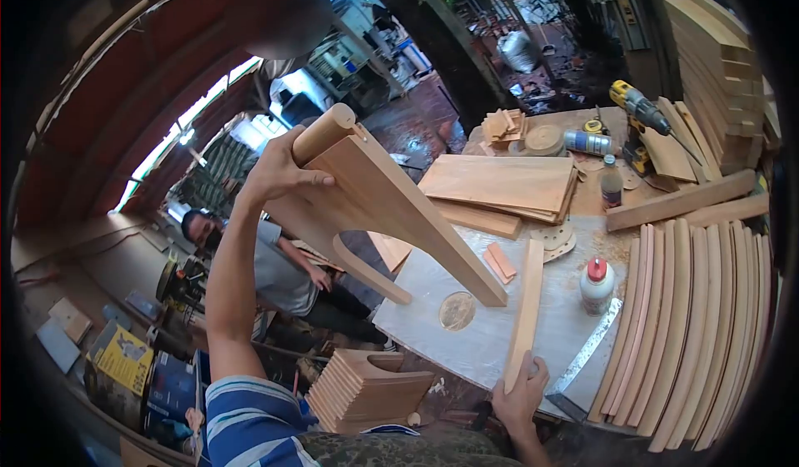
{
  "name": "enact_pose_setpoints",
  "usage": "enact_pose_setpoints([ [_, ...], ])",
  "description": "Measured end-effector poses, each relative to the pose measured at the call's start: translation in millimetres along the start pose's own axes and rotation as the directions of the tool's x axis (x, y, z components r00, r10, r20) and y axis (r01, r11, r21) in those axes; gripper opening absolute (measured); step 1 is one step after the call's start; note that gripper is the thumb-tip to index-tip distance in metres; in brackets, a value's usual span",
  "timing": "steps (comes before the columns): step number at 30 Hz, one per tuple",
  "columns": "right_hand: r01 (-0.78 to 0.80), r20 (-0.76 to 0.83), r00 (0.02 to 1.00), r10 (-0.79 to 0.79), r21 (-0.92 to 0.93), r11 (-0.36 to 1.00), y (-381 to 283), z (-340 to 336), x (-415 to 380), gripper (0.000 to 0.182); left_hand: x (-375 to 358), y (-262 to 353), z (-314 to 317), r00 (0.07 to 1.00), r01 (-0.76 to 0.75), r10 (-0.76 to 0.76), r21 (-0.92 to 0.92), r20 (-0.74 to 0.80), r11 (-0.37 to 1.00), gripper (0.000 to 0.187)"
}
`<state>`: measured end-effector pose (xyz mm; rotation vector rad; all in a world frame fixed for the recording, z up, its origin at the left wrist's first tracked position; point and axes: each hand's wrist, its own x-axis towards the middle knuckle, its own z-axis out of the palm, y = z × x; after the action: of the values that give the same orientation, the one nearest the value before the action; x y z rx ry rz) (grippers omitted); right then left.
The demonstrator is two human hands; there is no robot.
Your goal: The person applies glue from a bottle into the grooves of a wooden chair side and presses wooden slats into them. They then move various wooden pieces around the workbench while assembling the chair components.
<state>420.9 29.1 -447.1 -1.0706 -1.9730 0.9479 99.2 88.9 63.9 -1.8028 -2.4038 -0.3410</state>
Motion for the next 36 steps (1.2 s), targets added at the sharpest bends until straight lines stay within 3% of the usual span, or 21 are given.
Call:
enact_pose_setpoints([
  [5,0.020,-0.054,0.998,-0.015,0.092,0.996,9,-1,-5,0.078,-13,0,2,1.000,-0.020,0.019,-0.075,-0.011,0.997,0.085],
  [11,0.079,-0.098,0.992,-0.075,0.036,0.996,7,4,-3,0.068,-23,1,1,0.996,-0.053,0.054,0.026,-0.077,0.998,0.084],
  [13,0.119,-0.214,0.972,-0.100,0.076,0.990,13,8,-7,0.058,-24,-3,1,0.983,-0.101,0.130,0.209,-0.129,0.973,0.072],
  [14,0.132,-0.234,0.966,-0.108,0.088,0.987,15,10,-7,0.051,-26,1,7,0.961,-0.148,0.182,0.169,-0.210,0.974,0.066],
  [16,0.121,-0.281,0.954,-0.105,0.041,0.992,25,17,-12,0.036,-13,5,19,0.965,-0.233,0.221,-0.085,-0.139,0.969,0.076],
  [17,0.133,-0.289,0.949,-0.127,0.003,0.991,32,17,-11,0.028,-2,-22,25,0.931,-0.350,0.335,-0.090,-0.149,0.933,0.084],
  [18,0.104,-0.321,0.941,-0.108,-0.030,0.994,23,13,-7,0.026,-3,-26,28,0.957,-0.283,0.255,-0.271,-0.137,0.920,0.090],
  [19,0.088,-0.346,0.933,-0.101,-0.054,0.995,14,12,-3,0.023,10,-90,38,0.904,-0.376,0.324,-0.162,-0.278,0.912,0.093],
  [20,0.079,-0.355,0.928,-0.116,-0.119,0.990,10,13,-2,0.024,16,-91,33,0.912,-0.387,0.353,-0.161,-0.208,0.908,0.093],
  [21,0.085,-0.353,0.925,-0.143,-0.175,0.981,6,15,0,0.024,20,-113,38,0.850,-0.477,0.454,-0.025,-0.269,0.879,0.089],
  [22,0.032,-0.396,0.910,-0.121,-0.224,0.974,4,16,1,0.024,22,-121,40,0.859,-0.475,0.438,-0.093,-0.265,0.875,0.084],
  [24,-0.080,-0.339,0.940,-0.040,-0.334,0.939,-4,20,4,0.026,18,-127,50,0.866,-0.464,0.364,-0.281,-0.342,0.840,0.068],
  [26,-0.171,-0.327,0.945,0.029,-0.416,0.893,-18,-6,-2,0.028,1,-140,29,0.913,-0.218,0.195,-0.026,-0.357,0.976,0.061],
  [27,-0.197,-0.332,0.943,0.036,-0.465,0.863,-19,-5,-1,0.029,4,-173,36,0.904,-0.251,0.216,-0.048,-0.368,0.967,0.061],
  [29,-0.220,-0.384,0.923,-0.008,-0.544,0.810,-35,-11,4,0.029,22,-248,55,0.821,-0.123,0.111,0.016,-0.561,0.992,0.062],
  [30,-0.239,-0.407,0.914,-0.009,-0.554,0.797,-47,-10,7,0.029,24,-248,54,0.814,-0.149,0.122,-0.002,-0.568,0.989,0.062],
  [32,-0.150,-0.506,0.854,-0.123,-0.465,0.873,-73,-9,14,0.024,-5,-204,35,0.924,0.066,-0.002,0.152,-0.381,0.986,0.070],
  [33,-0.042,-0.544,0.794,-0.271,-0.493,0.869,-92,-14,24,0.016,-30,-160,13,0.976,0.108,-0.097,0.047,-0.194,0.993,0.069],
  [34,-0.047,-0.546,0.792,-0.274,-0.501,0.864,-113,-16,35,0.016,-24,-174,24,0.977,0.102,-0.093,0.038,-0.194,0.994,0.069],
  [35,0.040,-0.558,0.780,-0.283,-0.406,0.913,-135,-18,46,0.012,-11,-188,50,0.839,0.064,0.023,0.142,-0.543,0.988,0.065],
  [36,0.128,-0.571,0.769,-0.288,-0.303,0.944,-159,-22,59,0.012,-5,-200,64,0.578,0.071,0.163,0.249,-0.800,0.966,0.063],
])
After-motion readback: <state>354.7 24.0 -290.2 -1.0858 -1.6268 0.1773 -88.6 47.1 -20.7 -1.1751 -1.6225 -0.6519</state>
